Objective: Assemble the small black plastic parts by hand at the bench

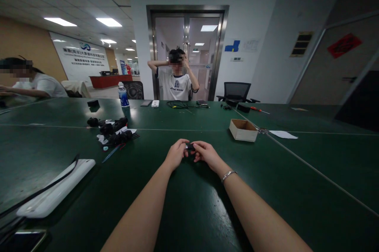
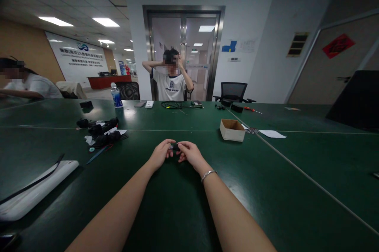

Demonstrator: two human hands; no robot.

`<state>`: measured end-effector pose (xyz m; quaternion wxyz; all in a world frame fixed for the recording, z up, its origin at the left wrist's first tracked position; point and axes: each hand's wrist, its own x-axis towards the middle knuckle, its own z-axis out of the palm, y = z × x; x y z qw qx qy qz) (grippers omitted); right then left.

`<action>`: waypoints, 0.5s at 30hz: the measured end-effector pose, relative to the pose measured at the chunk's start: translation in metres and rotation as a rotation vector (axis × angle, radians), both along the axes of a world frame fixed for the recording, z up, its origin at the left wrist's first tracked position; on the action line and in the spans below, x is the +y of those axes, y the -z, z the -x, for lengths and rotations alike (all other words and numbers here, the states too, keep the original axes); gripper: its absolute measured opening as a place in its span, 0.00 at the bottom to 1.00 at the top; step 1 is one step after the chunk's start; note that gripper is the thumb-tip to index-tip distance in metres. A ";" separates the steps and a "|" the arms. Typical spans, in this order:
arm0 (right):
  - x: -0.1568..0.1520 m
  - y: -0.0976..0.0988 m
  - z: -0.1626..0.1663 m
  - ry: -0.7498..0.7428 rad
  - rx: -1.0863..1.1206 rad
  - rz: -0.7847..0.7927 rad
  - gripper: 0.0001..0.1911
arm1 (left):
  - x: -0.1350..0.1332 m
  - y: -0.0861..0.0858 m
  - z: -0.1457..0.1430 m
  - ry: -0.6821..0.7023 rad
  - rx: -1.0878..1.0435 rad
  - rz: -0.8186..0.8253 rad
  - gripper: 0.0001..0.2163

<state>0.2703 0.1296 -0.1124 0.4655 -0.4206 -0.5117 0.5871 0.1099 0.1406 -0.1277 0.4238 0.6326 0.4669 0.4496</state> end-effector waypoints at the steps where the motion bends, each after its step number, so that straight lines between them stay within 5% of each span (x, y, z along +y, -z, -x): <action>1: 0.000 0.000 0.000 -0.001 -0.005 -0.001 0.07 | 0.000 0.000 0.000 -0.004 0.007 0.004 0.16; 15: 0.000 0.000 -0.001 -0.011 0.007 -0.003 0.07 | -0.003 -0.004 0.001 -0.061 0.030 -0.061 0.15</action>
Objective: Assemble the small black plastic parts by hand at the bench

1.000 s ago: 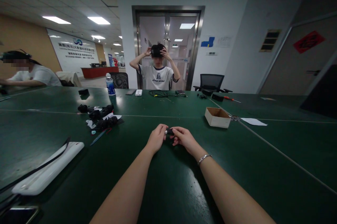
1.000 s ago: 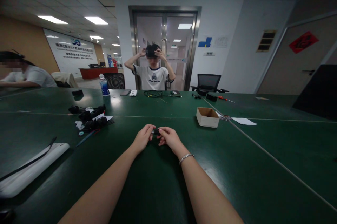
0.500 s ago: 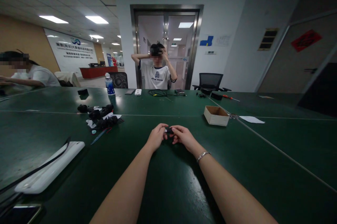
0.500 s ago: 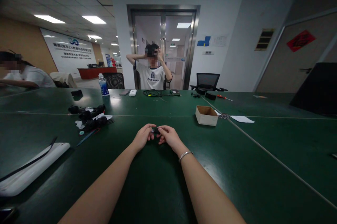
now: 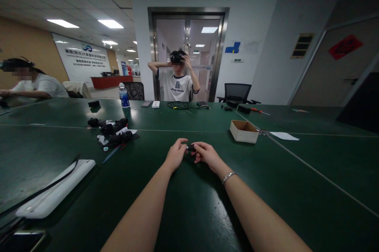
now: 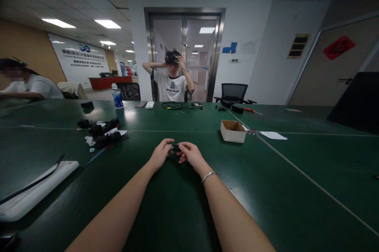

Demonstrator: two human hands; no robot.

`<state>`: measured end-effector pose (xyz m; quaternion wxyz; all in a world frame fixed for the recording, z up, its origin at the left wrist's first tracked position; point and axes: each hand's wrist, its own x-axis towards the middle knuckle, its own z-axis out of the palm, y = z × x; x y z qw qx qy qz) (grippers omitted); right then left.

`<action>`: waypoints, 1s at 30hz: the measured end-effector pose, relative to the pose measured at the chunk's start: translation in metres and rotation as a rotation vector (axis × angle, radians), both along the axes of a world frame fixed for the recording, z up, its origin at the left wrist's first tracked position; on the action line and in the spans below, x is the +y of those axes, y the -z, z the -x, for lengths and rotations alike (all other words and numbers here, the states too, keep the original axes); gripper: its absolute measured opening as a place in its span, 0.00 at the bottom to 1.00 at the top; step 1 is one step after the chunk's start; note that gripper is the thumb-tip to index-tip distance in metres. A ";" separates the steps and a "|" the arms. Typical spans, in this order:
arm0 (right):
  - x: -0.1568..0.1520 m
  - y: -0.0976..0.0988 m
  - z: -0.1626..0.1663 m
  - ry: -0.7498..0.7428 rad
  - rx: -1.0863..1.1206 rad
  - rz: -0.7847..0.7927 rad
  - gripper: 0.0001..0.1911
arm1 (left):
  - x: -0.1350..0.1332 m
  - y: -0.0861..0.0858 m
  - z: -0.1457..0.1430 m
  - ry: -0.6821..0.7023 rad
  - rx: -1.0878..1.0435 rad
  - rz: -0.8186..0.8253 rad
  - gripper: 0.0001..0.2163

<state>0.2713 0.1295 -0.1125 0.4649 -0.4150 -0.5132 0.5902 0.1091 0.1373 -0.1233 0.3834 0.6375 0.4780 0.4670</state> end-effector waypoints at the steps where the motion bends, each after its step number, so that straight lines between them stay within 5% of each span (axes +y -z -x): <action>1: 0.000 0.000 0.000 0.002 -0.004 0.001 0.07 | 0.000 0.000 0.000 0.001 0.001 0.023 0.15; 30: 0.001 0.002 0.001 0.001 -0.013 -0.007 0.08 | 0.000 0.002 0.000 0.034 0.012 -0.018 0.14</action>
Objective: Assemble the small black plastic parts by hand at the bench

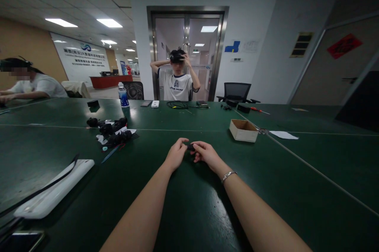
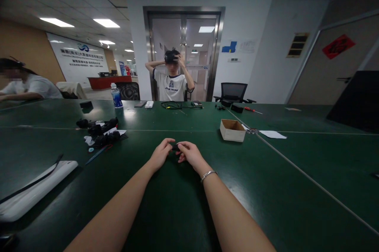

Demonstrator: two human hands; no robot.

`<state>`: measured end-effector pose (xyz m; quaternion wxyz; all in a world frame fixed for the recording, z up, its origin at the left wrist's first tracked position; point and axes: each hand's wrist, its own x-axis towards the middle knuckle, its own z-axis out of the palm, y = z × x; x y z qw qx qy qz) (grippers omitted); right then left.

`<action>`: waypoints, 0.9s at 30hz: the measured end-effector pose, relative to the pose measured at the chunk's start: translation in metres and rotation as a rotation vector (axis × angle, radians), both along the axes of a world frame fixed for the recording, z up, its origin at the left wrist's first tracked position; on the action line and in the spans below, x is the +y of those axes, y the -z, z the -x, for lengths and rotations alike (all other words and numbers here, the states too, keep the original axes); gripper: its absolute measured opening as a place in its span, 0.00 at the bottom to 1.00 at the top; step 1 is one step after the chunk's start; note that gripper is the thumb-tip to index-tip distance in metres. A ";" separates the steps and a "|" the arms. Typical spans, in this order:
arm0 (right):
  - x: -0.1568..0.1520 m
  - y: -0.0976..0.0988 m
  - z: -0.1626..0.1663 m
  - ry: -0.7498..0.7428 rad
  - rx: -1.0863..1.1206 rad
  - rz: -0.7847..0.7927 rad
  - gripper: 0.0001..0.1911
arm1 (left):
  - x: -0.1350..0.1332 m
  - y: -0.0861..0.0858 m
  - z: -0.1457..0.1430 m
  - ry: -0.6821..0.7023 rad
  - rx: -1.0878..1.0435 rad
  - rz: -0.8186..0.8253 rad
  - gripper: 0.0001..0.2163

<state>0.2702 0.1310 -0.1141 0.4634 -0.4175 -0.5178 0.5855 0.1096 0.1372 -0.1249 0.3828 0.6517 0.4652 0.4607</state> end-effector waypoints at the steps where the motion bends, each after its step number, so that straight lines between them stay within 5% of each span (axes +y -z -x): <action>1: 0.000 0.000 0.000 -0.001 0.001 0.003 0.07 | -0.001 0.000 0.000 0.000 -0.002 0.003 0.15; 7: 0.000 0.001 0.000 -0.004 0.012 0.000 0.08 | -0.001 -0.001 0.001 -0.048 0.029 -0.034 0.14; 15: -0.001 0.000 -0.002 -0.049 0.016 -0.020 0.08 | -0.002 -0.003 0.000 0.067 -0.084 0.064 0.17; 20: -0.005 -0.004 -0.003 -0.060 0.075 -0.052 0.16 | -0.001 0.000 0.000 0.064 -0.037 0.057 0.18; 27: -0.003 -0.004 0.000 -0.067 -0.019 -0.062 0.11 | -0.003 -0.001 -0.002 0.128 -0.078 0.040 0.18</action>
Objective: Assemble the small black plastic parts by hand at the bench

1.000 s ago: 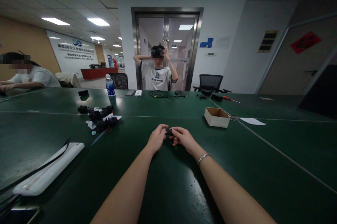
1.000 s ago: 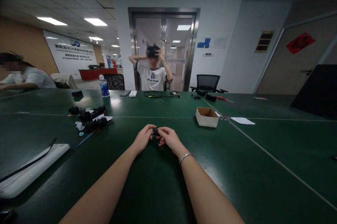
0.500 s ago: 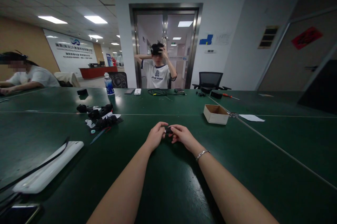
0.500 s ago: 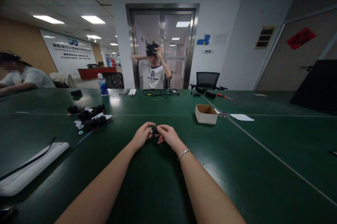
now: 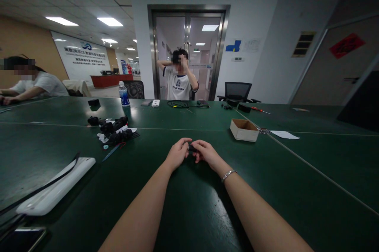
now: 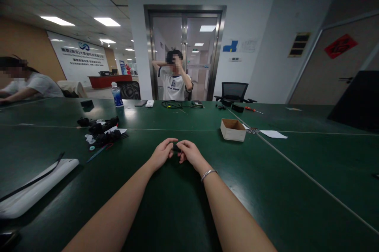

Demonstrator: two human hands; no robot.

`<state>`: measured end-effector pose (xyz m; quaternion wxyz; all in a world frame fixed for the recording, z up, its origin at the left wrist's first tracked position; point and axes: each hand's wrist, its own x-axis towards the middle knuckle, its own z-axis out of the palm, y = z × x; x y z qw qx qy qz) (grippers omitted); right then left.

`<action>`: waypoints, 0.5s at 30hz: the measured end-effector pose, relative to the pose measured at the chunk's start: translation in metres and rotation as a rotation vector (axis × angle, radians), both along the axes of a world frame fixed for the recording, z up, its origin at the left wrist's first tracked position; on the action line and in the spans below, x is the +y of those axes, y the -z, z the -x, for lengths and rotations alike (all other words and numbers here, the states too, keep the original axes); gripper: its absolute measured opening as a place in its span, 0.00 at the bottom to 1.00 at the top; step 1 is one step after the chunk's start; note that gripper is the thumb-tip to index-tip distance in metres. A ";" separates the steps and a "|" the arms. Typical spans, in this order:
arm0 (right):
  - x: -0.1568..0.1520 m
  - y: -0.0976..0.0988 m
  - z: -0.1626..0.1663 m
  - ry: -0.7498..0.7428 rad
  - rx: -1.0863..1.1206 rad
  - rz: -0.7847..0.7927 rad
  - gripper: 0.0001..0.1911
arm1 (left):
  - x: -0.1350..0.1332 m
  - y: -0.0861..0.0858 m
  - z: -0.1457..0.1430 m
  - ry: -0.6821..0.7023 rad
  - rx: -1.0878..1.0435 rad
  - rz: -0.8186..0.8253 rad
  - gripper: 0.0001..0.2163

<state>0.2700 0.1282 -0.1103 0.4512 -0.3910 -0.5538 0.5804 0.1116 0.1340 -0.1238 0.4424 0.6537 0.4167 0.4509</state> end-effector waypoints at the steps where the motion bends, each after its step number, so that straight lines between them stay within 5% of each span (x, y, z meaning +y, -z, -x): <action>1: 0.000 0.001 0.000 -0.006 0.008 -0.010 0.11 | 0.000 0.000 0.000 0.009 -0.003 0.014 0.19; 15: 0.003 0.006 0.000 0.000 0.036 -0.019 0.10 | 0.001 0.002 0.002 -0.017 0.001 0.012 0.23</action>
